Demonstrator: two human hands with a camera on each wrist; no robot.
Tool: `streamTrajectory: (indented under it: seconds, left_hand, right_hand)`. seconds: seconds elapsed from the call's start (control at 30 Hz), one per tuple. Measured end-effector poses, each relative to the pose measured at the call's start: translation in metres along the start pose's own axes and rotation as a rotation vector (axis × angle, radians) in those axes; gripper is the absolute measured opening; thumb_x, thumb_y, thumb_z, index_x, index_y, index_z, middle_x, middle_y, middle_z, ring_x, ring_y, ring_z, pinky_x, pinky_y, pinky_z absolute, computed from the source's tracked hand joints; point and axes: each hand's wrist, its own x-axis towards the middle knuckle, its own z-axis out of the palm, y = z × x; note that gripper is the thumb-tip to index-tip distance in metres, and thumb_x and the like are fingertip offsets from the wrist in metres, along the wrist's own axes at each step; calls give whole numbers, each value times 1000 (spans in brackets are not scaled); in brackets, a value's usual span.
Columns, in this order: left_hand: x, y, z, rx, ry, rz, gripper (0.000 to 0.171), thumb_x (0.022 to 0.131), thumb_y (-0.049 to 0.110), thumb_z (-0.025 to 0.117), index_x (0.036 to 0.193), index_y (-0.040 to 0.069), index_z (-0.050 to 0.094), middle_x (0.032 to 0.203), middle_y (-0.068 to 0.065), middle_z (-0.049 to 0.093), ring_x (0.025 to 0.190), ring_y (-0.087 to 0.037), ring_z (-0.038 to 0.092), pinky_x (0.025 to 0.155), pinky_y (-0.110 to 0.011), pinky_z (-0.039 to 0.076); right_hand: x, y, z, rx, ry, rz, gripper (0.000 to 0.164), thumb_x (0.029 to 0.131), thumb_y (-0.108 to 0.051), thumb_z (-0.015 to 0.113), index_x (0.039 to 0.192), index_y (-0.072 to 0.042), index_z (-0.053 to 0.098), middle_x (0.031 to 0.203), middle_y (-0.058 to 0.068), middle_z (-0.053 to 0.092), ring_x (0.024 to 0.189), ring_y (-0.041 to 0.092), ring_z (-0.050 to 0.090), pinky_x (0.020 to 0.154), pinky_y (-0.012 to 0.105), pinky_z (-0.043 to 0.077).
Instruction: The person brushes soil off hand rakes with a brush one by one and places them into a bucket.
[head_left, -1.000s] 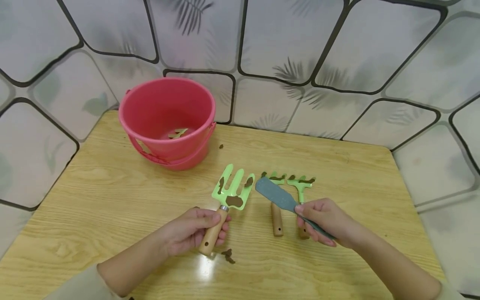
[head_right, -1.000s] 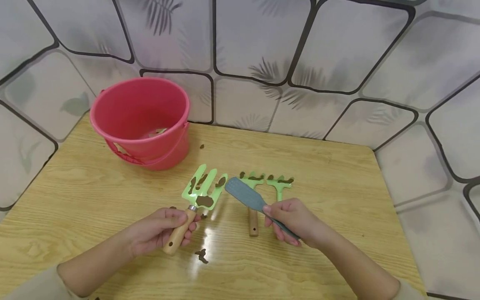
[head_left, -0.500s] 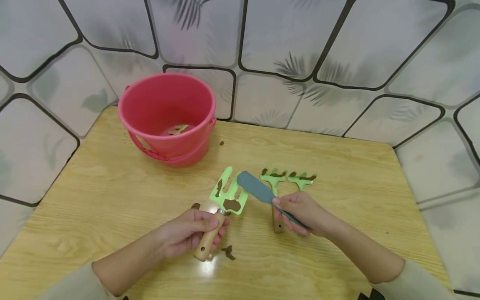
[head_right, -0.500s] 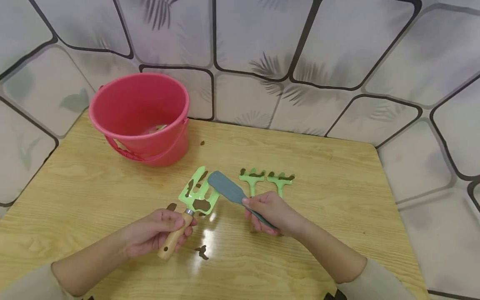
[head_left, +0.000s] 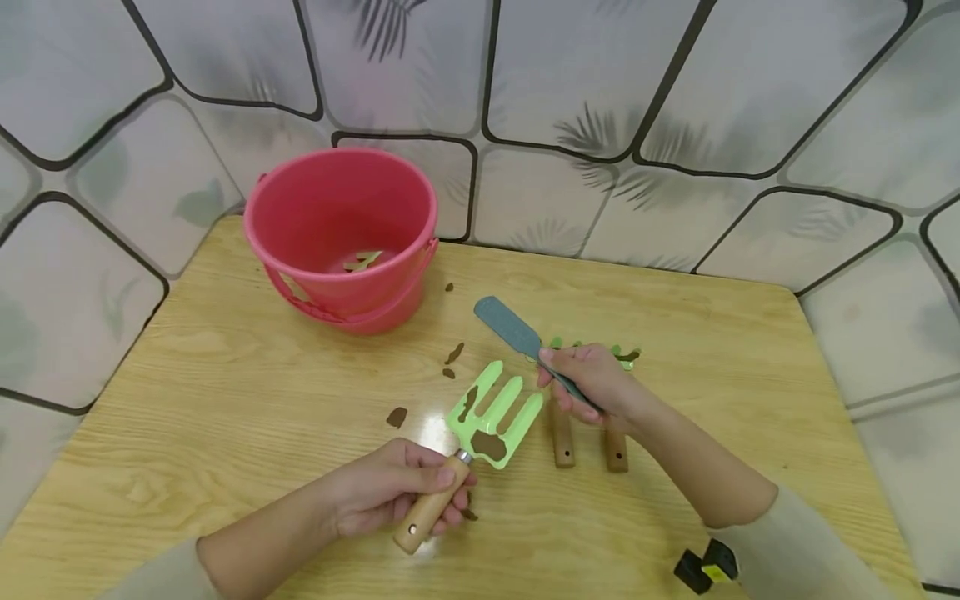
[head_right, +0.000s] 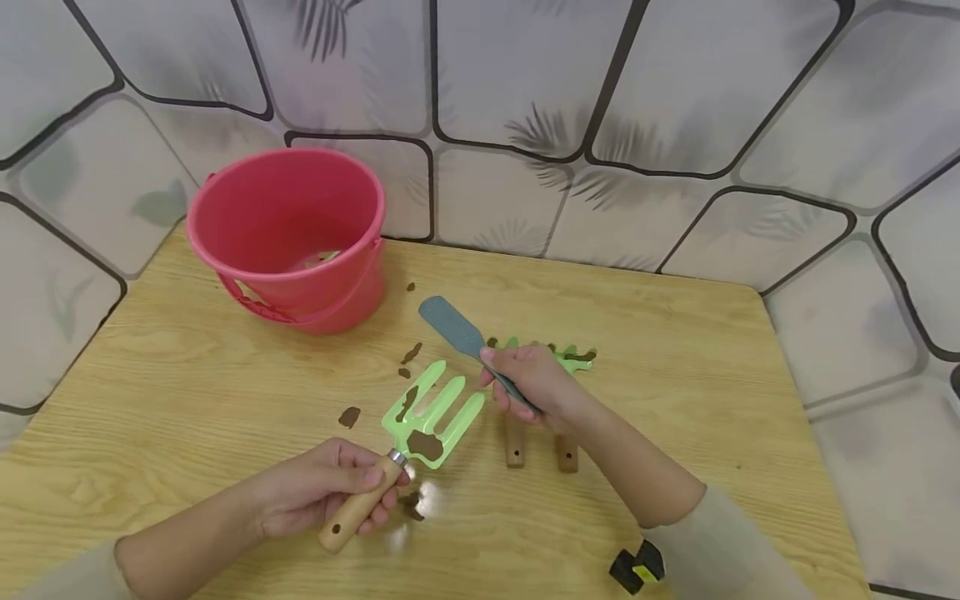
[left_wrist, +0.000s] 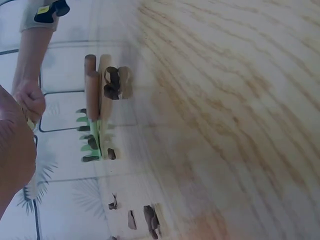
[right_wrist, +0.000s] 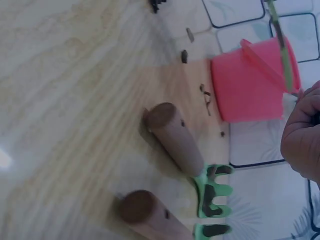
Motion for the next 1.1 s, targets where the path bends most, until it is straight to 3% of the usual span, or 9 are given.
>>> streamTrajectory:
  seconds: [0.27,0.53,0.63,0.87,1.03,1.1]
  left_hand:
    - [4,-1,0,-15,-2,0,26,96,15,54,114,-4,59,95,-3,69,87,-13,68,81,-27,57]
    - [6,4,-4,-43,38,34,20,97,17,53,110,3,61,96,-4,69,89,-13,67,82,-28,57]
    - [4,5,-6,-60,35,61,20,99,15,50,110,3,61,97,-4,67,90,-12,66,83,-27,56]
    - [-4,12,-10,-51,52,54,22,99,15,48,115,2,58,101,-3,63,88,-10,63,83,-26,56]
    - [-6,11,-10,-30,33,57,22,99,15,48,114,1,58,100,-2,64,85,-9,64,82,-26,56]
    - [-6,11,-9,-27,9,67,21,100,14,47,113,2,59,98,-1,65,84,-9,65,82,-26,57]
  right_hand:
    - [-20,-16,-2,-93,-22,-41,38,99,-31,50,79,1,57,46,-2,51,29,5,35,29,16,27]
    - [-48,-11,-1,-284,-132,-26,44,98,-35,50,82,6,57,48,1,51,29,6,35,27,24,28]
    - [-58,-7,-2,-280,-192,-45,43,99,-30,49,83,9,55,47,-1,51,29,4,35,26,24,27]
    - [-73,2,-1,-216,-318,-85,41,101,-21,45,82,15,50,50,34,37,29,2,35,23,24,24]
    - [-73,16,1,-149,-385,-93,41,102,-17,42,83,19,46,51,36,35,31,-1,37,23,22,22]
    - [-72,19,4,-144,-385,-76,42,102,-18,42,84,20,46,48,31,37,32,-2,38,23,20,23]
